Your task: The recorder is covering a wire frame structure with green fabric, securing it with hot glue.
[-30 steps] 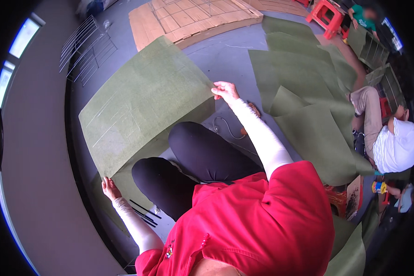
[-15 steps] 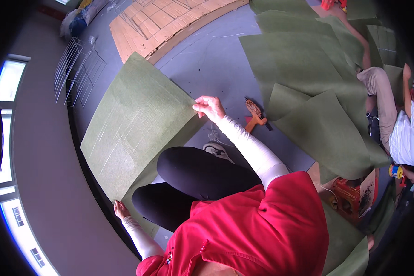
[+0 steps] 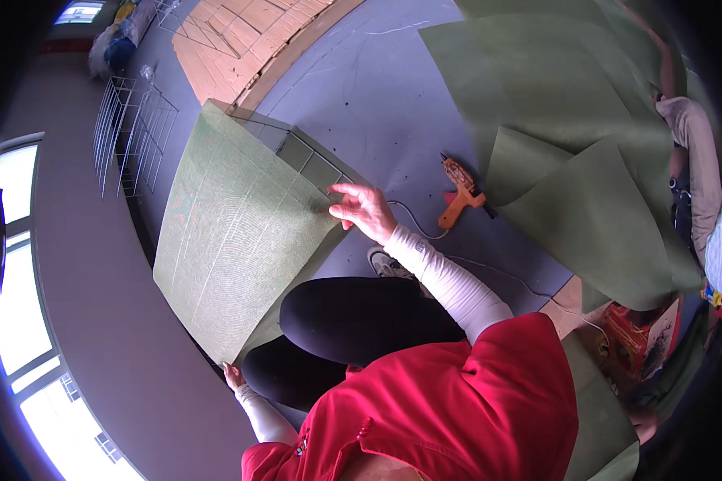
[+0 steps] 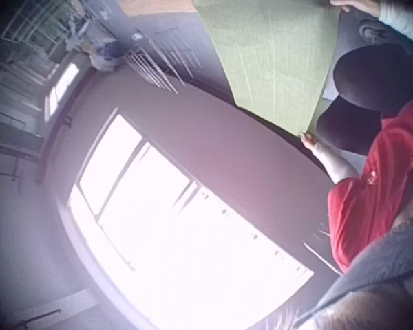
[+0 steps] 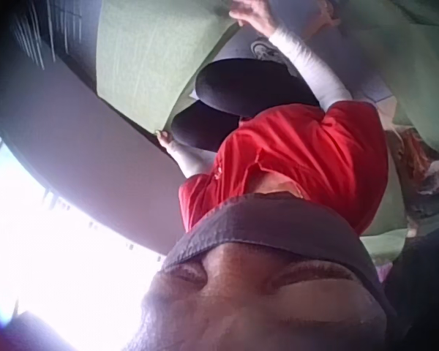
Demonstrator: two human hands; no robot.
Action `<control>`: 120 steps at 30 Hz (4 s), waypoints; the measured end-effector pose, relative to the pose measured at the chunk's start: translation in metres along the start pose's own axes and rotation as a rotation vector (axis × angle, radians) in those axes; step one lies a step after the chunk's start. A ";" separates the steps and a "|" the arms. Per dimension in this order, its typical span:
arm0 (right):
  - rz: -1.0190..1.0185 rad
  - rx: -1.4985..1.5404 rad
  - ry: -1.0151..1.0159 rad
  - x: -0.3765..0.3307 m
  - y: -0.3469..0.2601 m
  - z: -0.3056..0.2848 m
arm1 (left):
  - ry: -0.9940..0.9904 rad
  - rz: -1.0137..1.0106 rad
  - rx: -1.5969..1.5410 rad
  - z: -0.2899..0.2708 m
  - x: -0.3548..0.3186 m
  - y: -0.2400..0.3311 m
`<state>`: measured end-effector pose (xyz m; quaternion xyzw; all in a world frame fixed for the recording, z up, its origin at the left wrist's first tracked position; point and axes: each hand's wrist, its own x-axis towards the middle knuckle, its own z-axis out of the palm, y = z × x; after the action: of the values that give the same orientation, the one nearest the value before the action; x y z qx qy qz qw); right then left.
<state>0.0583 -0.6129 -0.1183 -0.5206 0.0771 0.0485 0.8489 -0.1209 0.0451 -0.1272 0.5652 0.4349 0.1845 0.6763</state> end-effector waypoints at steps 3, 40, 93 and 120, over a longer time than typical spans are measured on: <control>0.017 -0.009 -0.049 0.003 -0.008 0.003 | 0.057 0.036 0.045 -0.039 0.032 0.008; -0.293 -0.135 0.054 0.003 0.022 0.003 | -0.105 -0.363 -0.555 0.099 0.044 0.043; -0.418 -0.415 0.168 0.014 0.025 0.005 | -0.073 0.209 -0.803 0.078 -0.039 -0.036; -0.492 -0.532 0.233 0.057 0.022 0.010 | -0.167 0.293 -0.678 0.072 -0.070 -0.056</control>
<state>0.1112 -0.5939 -0.1439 -0.7277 0.0305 -0.1978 0.6560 -0.1161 -0.0668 -0.1533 0.3786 0.2071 0.3661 0.8245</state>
